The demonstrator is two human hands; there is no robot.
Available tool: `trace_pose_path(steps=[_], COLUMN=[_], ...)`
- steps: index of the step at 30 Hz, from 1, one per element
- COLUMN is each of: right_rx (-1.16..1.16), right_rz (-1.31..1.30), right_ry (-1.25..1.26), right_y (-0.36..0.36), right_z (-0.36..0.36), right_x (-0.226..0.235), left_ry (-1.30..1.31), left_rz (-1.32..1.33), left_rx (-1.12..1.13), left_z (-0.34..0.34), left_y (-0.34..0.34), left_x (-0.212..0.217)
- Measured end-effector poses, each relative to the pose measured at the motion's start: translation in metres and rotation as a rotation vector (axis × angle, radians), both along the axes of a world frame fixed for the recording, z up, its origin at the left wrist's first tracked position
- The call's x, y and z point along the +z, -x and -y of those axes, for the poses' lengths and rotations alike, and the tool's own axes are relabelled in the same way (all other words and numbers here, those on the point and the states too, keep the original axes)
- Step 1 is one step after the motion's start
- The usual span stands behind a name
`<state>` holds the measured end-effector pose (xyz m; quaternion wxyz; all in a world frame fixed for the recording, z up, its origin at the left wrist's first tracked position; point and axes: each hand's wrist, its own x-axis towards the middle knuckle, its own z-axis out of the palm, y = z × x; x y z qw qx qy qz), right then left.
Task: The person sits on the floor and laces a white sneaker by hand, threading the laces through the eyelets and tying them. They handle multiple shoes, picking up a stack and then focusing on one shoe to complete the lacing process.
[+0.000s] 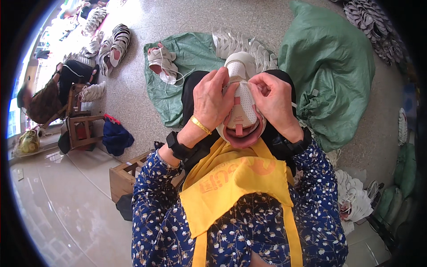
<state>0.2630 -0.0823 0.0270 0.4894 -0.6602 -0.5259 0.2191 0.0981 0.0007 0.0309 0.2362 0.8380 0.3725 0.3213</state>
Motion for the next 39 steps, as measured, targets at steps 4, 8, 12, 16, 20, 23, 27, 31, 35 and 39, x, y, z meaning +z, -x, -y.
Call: trace_pose_path(steps=[4,8,12,16,20,23,27,31,35,39], right_rx=[0.009,0.027,0.059,0.097,0.133,0.159,0.182,0.178,0.172,0.175], right_rz=[0.042,0.126,0.182,0.233,0.256,0.258,0.281,0.307,0.313,0.167], right_ry=[-0.016,-0.016,0.006,0.008,0.022,0.003,-0.015,-0.031,-0.036,0.088], right_y=[0.000,0.000,-0.002,-0.004,-0.006,-0.007,-0.007,-0.006,-0.004,-0.008], right_z=[-0.002,-0.005,-0.009,-0.014,-0.017,-0.017,-0.017,-0.015,-0.015,-0.017], right_x=[0.003,0.007,0.009,0.009,0.010,0.012,0.015,0.014,0.015,0.019], left_ry=[0.110,0.121,0.159,0.160,0.172,0.190,0.206,0.223,0.230,0.234], left_rz=[-0.055,-0.049,-0.015,0.020,0.019,0.046,0.045,0.067,0.075,0.073], left_rx=[0.012,0.030,0.042,0.048,0.058,0.053,0.060,0.061,0.063,0.056], left_z=[0.003,0.002,0.000,0.000,-0.001,-0.002,-0.003,-0.004,-0.002,-0.003], left_y=[0.001,0.000,-0.001,-0.001,0.000,0.000,0.000,0.001,0.001,0.003], left_x=[0.003,0.002,0.000,-0.003,-0.002,-0.002,-0.001,-0.004,-0.002,-0.002])
